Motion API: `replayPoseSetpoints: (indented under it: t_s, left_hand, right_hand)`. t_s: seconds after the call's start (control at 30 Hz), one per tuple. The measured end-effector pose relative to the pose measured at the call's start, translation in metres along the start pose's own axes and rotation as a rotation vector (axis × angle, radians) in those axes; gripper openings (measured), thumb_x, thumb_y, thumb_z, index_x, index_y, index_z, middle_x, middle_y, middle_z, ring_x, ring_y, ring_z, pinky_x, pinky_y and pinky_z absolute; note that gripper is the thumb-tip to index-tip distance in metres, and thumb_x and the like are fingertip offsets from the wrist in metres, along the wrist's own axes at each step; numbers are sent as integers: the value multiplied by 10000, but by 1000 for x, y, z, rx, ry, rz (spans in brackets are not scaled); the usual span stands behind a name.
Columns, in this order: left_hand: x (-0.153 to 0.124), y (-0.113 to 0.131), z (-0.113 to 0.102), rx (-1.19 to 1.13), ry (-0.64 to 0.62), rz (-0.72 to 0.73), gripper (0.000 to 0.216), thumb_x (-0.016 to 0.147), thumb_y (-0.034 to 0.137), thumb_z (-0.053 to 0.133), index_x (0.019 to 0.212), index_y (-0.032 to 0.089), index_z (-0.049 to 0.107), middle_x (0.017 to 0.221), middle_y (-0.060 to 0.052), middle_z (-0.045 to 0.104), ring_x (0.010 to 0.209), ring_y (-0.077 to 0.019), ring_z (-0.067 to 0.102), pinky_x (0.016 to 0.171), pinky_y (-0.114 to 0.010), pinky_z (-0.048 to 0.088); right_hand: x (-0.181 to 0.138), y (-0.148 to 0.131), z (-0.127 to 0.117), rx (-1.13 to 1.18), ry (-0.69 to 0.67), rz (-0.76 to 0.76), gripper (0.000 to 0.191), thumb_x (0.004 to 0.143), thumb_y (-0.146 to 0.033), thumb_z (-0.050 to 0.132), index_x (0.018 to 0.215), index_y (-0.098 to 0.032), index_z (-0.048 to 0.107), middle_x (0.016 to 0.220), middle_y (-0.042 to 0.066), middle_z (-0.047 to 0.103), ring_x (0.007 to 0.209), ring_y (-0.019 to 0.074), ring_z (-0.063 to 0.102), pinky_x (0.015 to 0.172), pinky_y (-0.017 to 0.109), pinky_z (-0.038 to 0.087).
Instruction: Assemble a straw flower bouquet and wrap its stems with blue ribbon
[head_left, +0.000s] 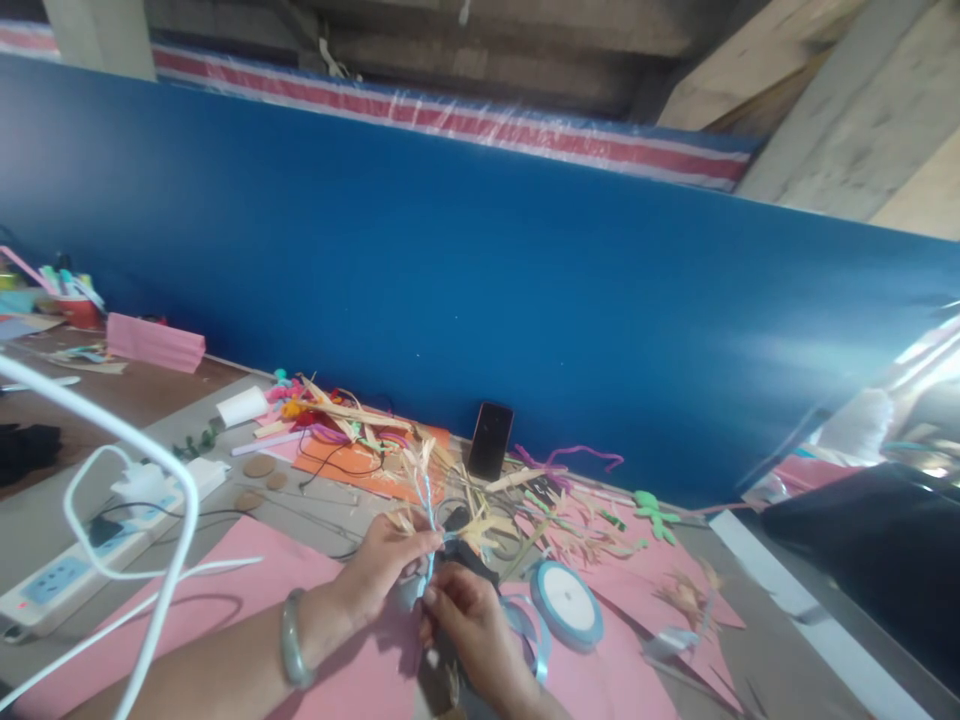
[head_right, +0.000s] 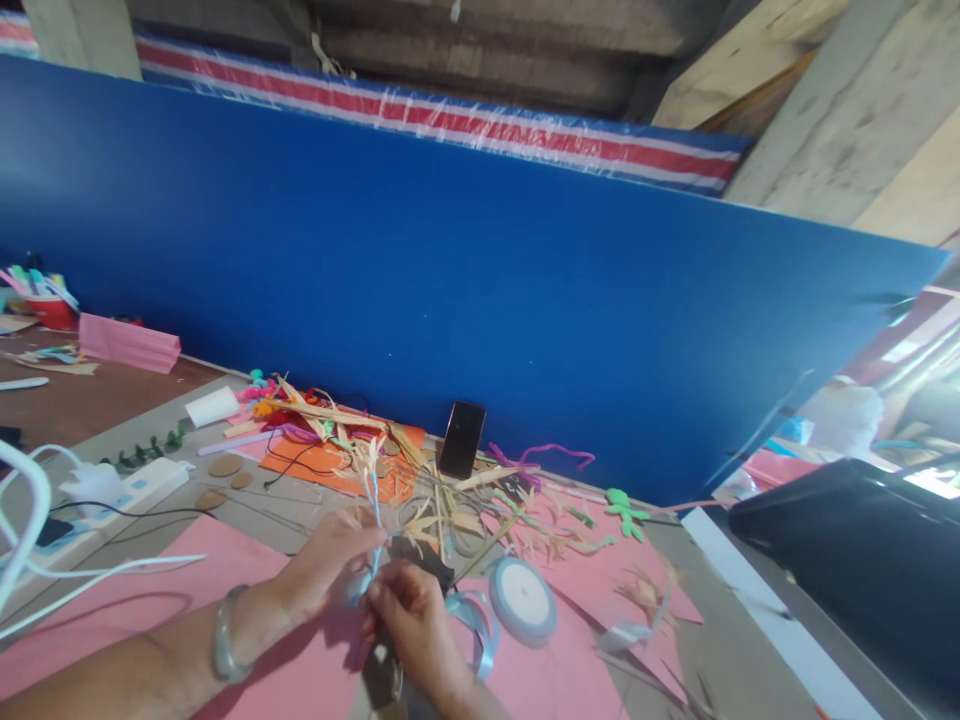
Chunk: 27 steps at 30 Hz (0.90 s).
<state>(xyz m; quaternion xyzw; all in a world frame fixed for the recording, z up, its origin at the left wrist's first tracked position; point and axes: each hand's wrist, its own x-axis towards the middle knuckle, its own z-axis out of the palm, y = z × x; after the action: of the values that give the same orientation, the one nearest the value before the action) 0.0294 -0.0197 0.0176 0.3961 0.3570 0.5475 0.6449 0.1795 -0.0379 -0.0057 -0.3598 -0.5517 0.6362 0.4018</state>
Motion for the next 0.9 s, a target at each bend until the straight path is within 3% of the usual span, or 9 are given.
replayPoseSetpoints:
  t_s: [0.1, 0.23, 0.37, 0.47, 0.7, 0.9]
  left_hand:
    - [0, 2, 0, 70, 27, 67, 325, 688, 402, 777, 619, 145, 590, 427, 83, 414, 411, -57, 340, 435, -200, 251]
    - [-2, 2, 0, 154, 36, 126, 262, 695, 351, 775, 634, 138, 636, 538, 15, 579, 503, -98, 501, 504, -215, 369]
    - [-8, 0, 5, 205, 29, 156, 208, 700, 300, 774, 645, 139, 655, 599, -7, 620, 577, -124, 556, 568, -231, 427]
    - [-11, -4, 8, 229, 19, 141, 222, 676, 295, 794, 626, 142, 641, 553, 15, 583, 537, -108, 513, 558, -229, 414]
    - [-13, -14, 6, 257, -38, 136, 317, 660, 404, 813, 653, 129, 656, 578, -1, 573, 557, -112, 478, 529, -230, 367]
    - [-17, -9, 13, 219, -81, 128, 358, 697, 454, 783, 644, 134, 633, 549, 17, 528, 543, -107, 451, 532, -239, 356]
  right_hand:
    - [1, -1, 0, -6, 49, -36, 304, 750, -430, 772, 802, -154, 657, 646, -1, 639, 499, 105, 564, 498, 225, 453]
    - [-1, -9, -6, 3, 166, -137, 412, 641, -378, 858, 961, -188, 680, 869, 41, 682, 674, 158, 618, 612, 272, 510]
    - [-5, -23, -11, -38, 257, -144, 405, 677, -351, 838, 1020, -203, 682, 835, 29, 688, 769, 196, 638, 740, 314, 526]
    - [-8, -28, -11, -24, 287, -181, 357, 704, -362, 817, 1003, -213, 689, 926, 49, 705, 846, 218, 653, 792, 329, 522]
    - [-11, -32, -7, -53, 247, -332, 222, 771, -358, 762, 950, -236, 714, 868, 37, 697, 815, 206, 647, 750, 296, 517]
    - [-11, -27, -10, -76, 311, -336, 187, 786, -357, 752, 925, -234, 725, 846, 25, 671, 794, 189, 618, 741, 281, 496]
